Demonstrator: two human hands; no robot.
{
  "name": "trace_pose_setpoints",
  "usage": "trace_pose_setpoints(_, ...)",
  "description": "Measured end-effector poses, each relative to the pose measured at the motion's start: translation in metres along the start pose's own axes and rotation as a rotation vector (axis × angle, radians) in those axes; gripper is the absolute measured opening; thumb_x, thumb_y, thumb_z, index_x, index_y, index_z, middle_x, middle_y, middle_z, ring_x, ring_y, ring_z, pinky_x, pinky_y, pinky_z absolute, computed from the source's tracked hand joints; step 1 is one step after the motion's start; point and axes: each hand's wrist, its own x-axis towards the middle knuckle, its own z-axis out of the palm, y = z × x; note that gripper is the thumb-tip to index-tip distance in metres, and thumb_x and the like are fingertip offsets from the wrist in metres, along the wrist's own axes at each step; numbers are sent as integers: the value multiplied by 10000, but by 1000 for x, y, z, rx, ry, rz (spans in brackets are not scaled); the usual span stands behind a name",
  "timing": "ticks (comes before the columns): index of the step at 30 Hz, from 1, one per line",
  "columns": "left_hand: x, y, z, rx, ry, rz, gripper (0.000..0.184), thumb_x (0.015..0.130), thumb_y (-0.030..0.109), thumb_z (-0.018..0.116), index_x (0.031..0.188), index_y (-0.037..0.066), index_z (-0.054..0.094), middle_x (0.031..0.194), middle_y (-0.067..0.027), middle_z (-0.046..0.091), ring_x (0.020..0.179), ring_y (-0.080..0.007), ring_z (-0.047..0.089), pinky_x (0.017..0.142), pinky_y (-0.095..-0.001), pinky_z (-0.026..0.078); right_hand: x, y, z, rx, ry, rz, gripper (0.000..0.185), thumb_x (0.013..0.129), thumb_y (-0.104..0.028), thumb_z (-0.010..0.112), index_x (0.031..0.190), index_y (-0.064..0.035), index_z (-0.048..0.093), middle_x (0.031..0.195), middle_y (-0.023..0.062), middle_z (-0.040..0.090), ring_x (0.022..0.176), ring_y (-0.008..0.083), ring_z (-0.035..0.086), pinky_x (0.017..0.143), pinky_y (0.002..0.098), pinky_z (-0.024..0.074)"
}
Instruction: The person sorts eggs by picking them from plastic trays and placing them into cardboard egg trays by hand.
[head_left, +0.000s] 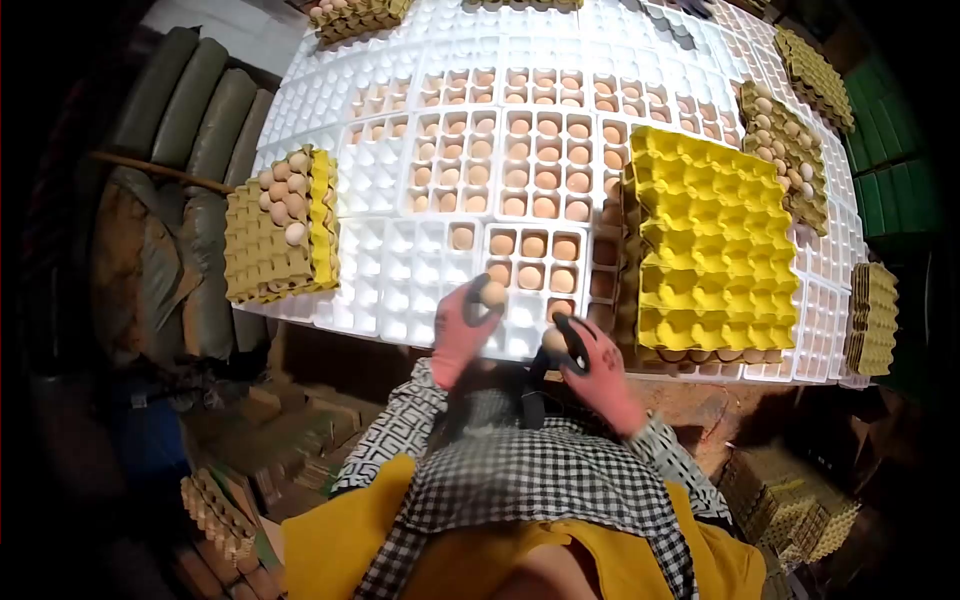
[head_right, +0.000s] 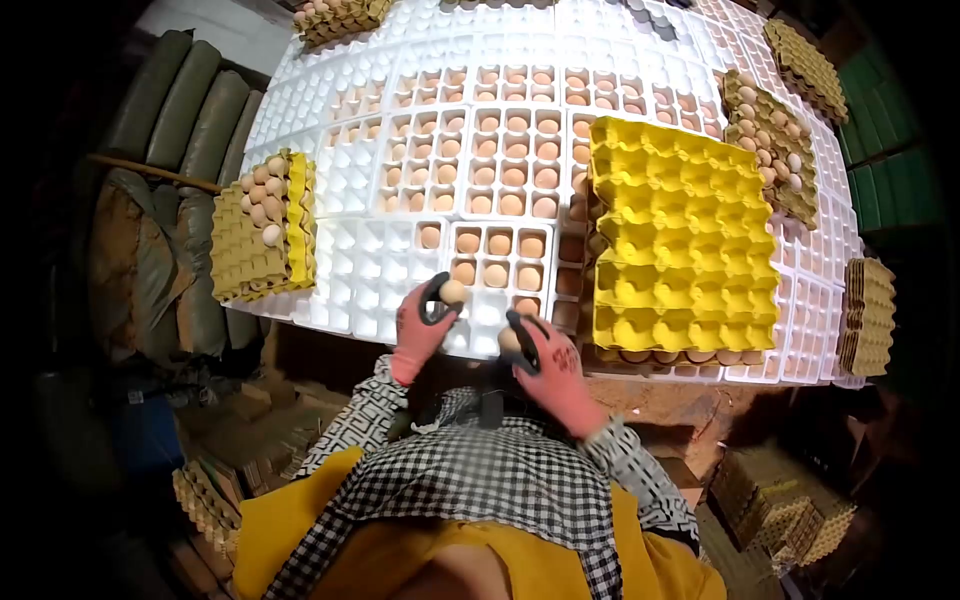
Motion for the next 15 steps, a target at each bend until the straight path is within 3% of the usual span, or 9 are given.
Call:
trace_pose_setpoints(1,-1,-10,3,169,-10,123,590,677,138,795,1229,32,619,1095,-141,661,996,-296,622,920,-394,471,14,11,23,62,16,32,639,727,-164,765,1312,-75,523,1275,183,565,1083,386,585,885,439,497)
trace_pose_setpoints(3,-3,-33,11,479,-109,205,561,685,233,786,1194,52,634,1190,-141,616,1082,-322,557,983,-447,408,27,19,58,-90,-7,104,634,729,-173,750,1318,-83,532,1305,179,552,1116,379,574,901,444,479)
trace_pose_setpoints(5,-9,-46,12,589,-191,313,562,725,316,735,1222,84,615,1247,-156,581,1108,-348,535,988,-473,392,34,42,97,-237,-105,137,660,734,-205,726,1352,-103,516,1346,170,531,1143,372,563,941,444,445)
trace_pose_setpoints(7,-11,-39,10,475,-121,300,522,724,311,732,1177,75,626,1223,-180,561,1107,-381,513,970,-487,400,13,39,105,-275,-40,66,719,740,-254,695,1403,-105,461,1358,166,531,1144,361,564,976,454,412)
trace_pose_setpoints(9,-21,-32,12,275,-154,423,423,710,257,756,1081,86,645,1128,-173,622,1025,-392,569,887,-506,435,11,25,88,-159,-13,-31,608,752,-234,684,1324,-85,539,1221,190,612,1099,345,592,920,466,450)
trace_pose_setpoints(11,-21,0,6,81,-646,534,385,724,230,725,1053,53,629,919,-181,655,762,-380,624,705,-442,503,6,-9,45,-128,-236,143,524,750,-203,700,1247,-74,598,1186,182,626,1062,323,609,898,449,470)
trace_pose_setpoints(12,-41,-25,19,38,-1012,633,423,748,236,707,1125,66,621,1017,-170,669,864,-362,641,773,-406,521,-4,-27,20,-147,49,65,498,748,-194,710,1222,-76,613,1181,168,630,1051,315,615,888,441,478)
trace_pose_setpoints(13,-42,-23,23,95,-1237,564,431,808,244,650,1198,72,589,1113,-166,636,966,-338,614,850,-398,497,-27,-39,-2,-131,264,-21,473,746,-185,720,1198,-79,629,1177,153,634,1040,306,621,877,433,485)
trace_pose_setpoints(15,-44,-21,30,267,-1671,402,452,927,259,536,1345,85,526,1306,-158,569,1169,-289,560,1005,-384,449,-39,-66,-37,-135,321,53,517,739,-224,752,1221,-95,615,1230,160,603,1097,355,590,933,490,459)
